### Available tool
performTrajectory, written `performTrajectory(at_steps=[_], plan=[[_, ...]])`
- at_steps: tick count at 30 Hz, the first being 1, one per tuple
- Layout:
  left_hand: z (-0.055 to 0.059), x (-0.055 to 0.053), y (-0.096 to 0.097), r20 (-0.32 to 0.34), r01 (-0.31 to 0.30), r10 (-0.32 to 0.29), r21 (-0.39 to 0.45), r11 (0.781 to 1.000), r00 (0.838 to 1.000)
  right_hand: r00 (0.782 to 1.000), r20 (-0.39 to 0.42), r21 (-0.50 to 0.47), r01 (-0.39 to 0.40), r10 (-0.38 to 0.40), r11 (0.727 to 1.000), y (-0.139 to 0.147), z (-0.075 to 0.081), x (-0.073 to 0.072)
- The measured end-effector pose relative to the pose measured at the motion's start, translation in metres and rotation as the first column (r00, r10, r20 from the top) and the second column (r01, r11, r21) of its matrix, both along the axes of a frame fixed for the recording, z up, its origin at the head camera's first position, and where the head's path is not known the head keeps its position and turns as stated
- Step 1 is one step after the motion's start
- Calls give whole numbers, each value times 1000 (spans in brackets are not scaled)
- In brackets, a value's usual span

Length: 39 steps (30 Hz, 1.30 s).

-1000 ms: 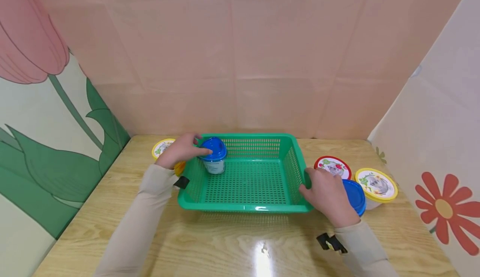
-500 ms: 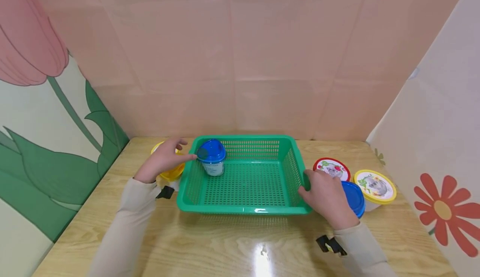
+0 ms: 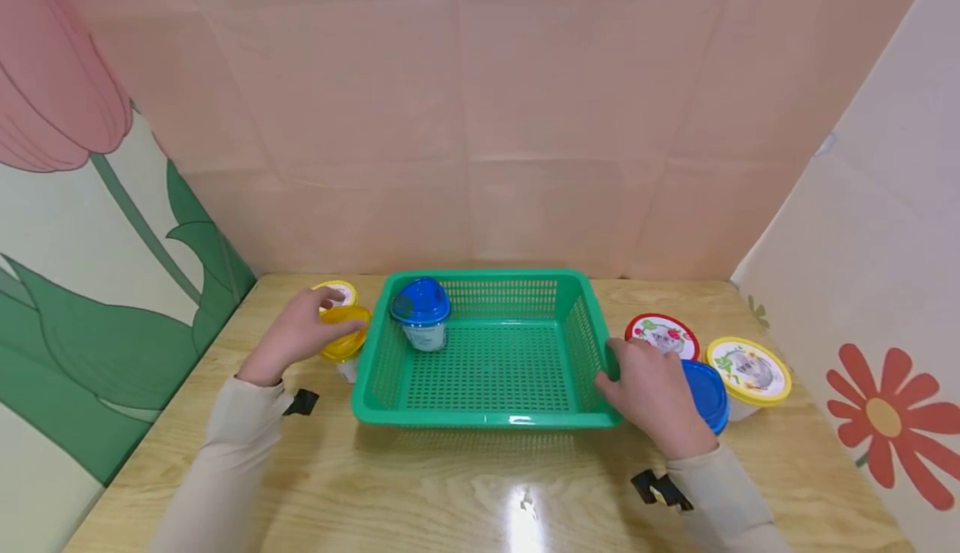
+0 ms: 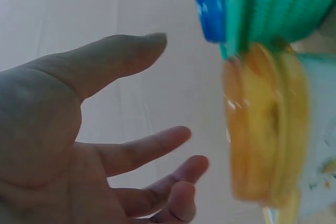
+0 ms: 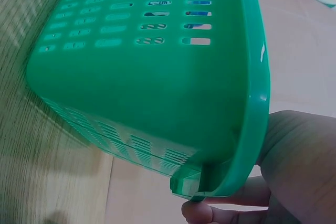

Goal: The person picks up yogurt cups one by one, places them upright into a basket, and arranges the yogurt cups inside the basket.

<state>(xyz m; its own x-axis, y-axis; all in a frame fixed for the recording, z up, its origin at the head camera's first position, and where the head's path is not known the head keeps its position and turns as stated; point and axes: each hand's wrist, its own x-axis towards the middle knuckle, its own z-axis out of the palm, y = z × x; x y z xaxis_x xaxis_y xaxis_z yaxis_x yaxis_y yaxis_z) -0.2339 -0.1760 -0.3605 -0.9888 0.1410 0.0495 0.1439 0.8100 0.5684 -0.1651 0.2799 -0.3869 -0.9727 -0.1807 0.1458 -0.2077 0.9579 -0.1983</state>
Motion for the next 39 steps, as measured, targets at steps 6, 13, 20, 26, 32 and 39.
performTrajectory(at_steps=[6,13,20,26,32,39], plan=[[-11,2,-15,-9,-39,39,12,999,999,1000,-13,3,8,-8,1000,-2,-1,0],[-19,3,-24,-6,-48,48,-4,999,999,1000,-7,0,8,-8,1000,-2,-2,1],[-29,1,-29,1,-33,33,-29,999,999,1000,-20,8,13,-13,1000,-3,-3,1],[-33,3,-32,4,-39,39,-27,999,999,1000,4,24,11,-12,1000,-3,-2,1],[-38,4,-33,-6,-38,38,-30,999,999,1000,1,42,19,-19,999,-4,-4,3],[-41,4,-34,-16,-46,46,-26,999,999,1000,-22,46,19,-18,999,-5,-5,3]])
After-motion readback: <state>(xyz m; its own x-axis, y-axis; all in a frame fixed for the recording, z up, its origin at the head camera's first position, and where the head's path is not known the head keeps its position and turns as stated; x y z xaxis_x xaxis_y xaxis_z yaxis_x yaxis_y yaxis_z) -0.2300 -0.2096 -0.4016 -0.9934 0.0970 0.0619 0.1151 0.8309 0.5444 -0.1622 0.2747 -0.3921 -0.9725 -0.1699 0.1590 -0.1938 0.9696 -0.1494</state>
